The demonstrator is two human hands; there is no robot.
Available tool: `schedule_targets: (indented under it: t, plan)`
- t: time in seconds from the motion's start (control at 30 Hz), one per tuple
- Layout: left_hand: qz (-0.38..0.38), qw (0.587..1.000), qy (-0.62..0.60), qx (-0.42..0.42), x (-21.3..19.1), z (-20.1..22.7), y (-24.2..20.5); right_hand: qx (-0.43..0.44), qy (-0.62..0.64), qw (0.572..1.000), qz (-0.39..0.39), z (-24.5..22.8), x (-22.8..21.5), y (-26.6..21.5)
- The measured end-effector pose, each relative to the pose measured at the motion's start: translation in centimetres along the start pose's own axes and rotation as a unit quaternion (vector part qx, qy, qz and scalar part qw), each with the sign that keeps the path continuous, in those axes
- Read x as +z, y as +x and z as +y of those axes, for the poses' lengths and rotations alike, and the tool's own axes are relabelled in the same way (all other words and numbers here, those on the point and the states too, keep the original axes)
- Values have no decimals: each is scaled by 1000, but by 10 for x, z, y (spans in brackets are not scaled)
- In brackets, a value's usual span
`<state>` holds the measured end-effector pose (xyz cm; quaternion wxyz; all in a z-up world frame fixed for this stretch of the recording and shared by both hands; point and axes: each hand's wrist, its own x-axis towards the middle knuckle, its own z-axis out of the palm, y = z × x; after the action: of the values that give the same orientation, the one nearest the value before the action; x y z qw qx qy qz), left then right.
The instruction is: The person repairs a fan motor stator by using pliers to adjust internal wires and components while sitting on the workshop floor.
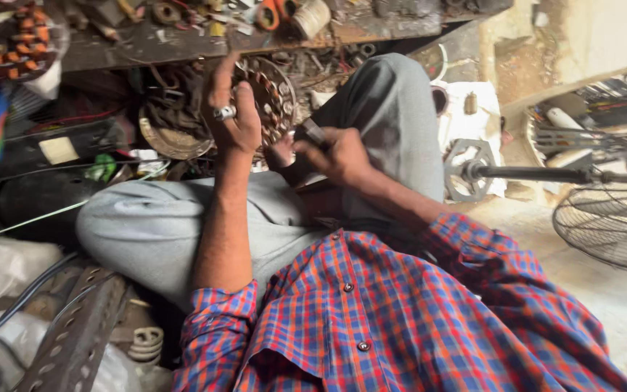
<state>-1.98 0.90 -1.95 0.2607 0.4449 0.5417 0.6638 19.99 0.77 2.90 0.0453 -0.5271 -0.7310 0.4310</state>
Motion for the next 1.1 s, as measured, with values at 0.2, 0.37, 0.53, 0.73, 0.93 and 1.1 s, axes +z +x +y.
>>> schedule_targets:
  t: [0.2,0.37,0.53,0.73,0.93,1.1]
  plan:
    - [48,987,-148,-48,-17,-6,-4,-169,-41,979,103,25,-5,-8]
    - [118,823,-384,-402,-7,-52,-8,-196,-45,971,129,10,-12,-40]
    - [145,920,-176,-319,7,-67,-25,82,70,993,-43,0,-20,-66]
    - [159,916,-202,-308,12,-53,-15,-19,277,957,-86,3,-34,-76]
    - [122,902,-282,-302,7,-44,-13,-171,524,814,-182,-19,-76,-71]
    - [80,985,72,-138,11,-11,-14,-193,578,764,-210,-57,-96,-63]
